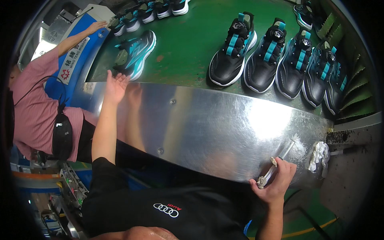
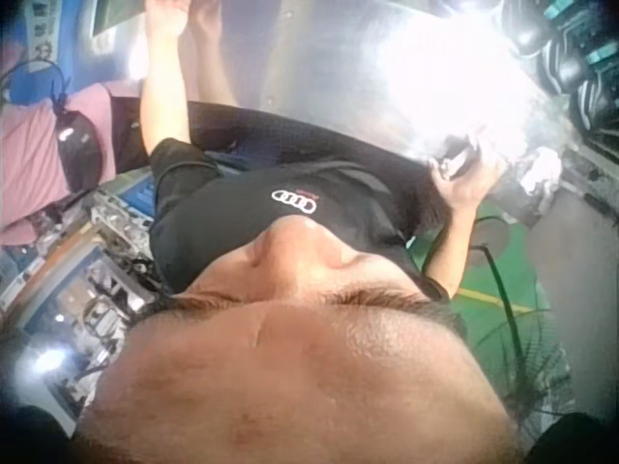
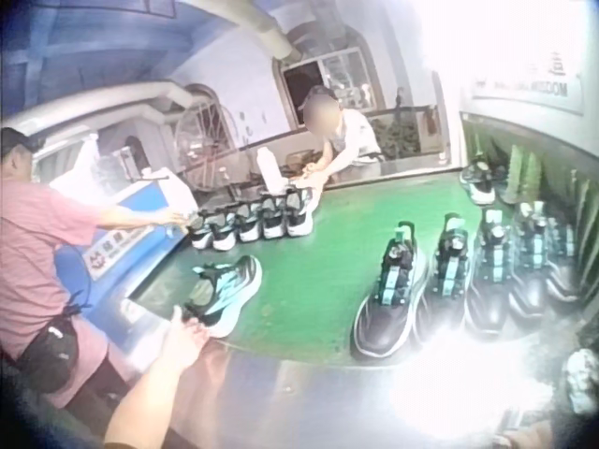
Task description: The person takes shoes, applies liquid adhesive along the sole seams using a syringe, and places the shoes onto a conveyor belt by hand.
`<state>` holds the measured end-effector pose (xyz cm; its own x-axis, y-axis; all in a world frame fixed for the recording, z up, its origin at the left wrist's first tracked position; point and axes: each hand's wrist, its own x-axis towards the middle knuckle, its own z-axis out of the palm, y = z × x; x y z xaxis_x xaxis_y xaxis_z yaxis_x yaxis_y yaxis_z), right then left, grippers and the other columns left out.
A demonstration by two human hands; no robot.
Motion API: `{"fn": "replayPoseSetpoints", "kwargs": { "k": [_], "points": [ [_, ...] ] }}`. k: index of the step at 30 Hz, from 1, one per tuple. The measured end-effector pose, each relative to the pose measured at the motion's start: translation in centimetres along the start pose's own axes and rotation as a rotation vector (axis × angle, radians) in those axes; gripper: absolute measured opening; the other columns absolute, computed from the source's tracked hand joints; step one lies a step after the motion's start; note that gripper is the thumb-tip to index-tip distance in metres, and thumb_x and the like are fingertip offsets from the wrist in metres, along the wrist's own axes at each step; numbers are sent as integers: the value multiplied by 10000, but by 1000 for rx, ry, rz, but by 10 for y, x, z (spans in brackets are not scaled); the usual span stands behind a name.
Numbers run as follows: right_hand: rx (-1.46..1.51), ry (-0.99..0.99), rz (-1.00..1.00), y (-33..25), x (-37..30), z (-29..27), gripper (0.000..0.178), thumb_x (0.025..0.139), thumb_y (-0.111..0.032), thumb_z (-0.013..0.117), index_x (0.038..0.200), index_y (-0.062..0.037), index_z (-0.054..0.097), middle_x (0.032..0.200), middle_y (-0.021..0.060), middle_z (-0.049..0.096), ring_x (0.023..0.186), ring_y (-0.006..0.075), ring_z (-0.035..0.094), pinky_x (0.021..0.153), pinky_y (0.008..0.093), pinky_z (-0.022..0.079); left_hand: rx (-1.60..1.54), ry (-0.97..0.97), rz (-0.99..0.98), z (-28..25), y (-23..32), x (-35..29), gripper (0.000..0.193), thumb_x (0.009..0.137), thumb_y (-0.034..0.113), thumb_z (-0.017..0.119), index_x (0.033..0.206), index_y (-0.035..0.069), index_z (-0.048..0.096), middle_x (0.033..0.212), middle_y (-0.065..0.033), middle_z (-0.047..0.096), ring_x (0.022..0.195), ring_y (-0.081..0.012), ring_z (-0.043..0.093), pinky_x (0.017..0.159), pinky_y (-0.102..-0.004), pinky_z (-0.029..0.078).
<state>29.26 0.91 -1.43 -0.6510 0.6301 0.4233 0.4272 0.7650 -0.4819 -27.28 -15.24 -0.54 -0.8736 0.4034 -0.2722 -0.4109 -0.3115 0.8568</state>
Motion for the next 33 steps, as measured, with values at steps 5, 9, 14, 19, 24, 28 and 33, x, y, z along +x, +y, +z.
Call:
{"fn": "replayPoseSetpoints", "kwargs": {
  "k": [5, 9, 14, 19, 24, 28, 33],
  "points": [
    [-45, 30, -21, -3, 0, 0, 787, 552, -371, 782, 1158, 6, 451, 982, 141, 503, 868, 301, 424, 772, 393, 368, 48, -23, 1, -7, 11, 23, 314, 913, 304, 539, 820, 6, 498, 764, -105, 532, 793, -300, 610, 694, -318, 543],
    [-41, 40, -4, -7, -2, 1, 774, 532, -339, 788, 1151, -9, 461, 988, 136, 507, 880, 308, 425, 790, 401, 366, 214, -71, 32, 3, 20, 16, 233, 916, 221, 529, 783, 30, 509, 699, -73, 538, 678, -262, 628, 565, -277, 521],
    [-60, 44, 0, -4, -5, 2, 772, 522, -335, 794, 1144, -16, 467, 982, 140, 508, 876, 314, 428, 784, 401, 372, 478, -378, 126, 72, 28, -50, 245, 914, 218, 522, 733, 54, 508, 590, -39, 517, 563, -192, 607, 463, -244, 431],
    [-87, -1, 27, -7, -1, -10, 772, 526, -367, 795, 1144, -33, 477, 946, 131, 534, 822, 320, 454, 754, 398, 387, 410, -601, 107, 87, 17, -151, 247, 940, 192, 451, 751, 33, 439, 567, -71, 476, 454, -191, 512, 402, -271, 390],
    [-30, -17, 18, -3, 6, -9, 782, 541, -376, 798, 1161, -38, 462, 952, 122, 541, 833, 311, 453, 770, 391, 376, 442, -651, 26, 62, -33, -236, 260, 933, 118, 447, 706, -6, 420, 600, -160, 556, 538, -252, 610, 446, -299, 494],
    [67, -10, 41, -5, -1, -19, 791, 559, -393, 799, 1173, -34, 453, 992, 123, 523, 853, 297, 447, 790, 376, 368, 420, -847, -131, 85, -78, -277, 277, 940, 105, 439, 860, -107, 599, 738, -192, 647, 660, -244, 650, 588, -319, 551],
    [301, -6, 271, -2, -31, -40, 842, 570, -422, 800, 1206, -18, 425, 1020, 124, 469, 880, 268, 443, 784, 344, 377, 182, -867, -203, 64, -61, -216, 243, 930, 145, 458, 778, -27, 541, 647, -123, 563, 570, -247, 587, 513, -311, 492]
  ]
}}
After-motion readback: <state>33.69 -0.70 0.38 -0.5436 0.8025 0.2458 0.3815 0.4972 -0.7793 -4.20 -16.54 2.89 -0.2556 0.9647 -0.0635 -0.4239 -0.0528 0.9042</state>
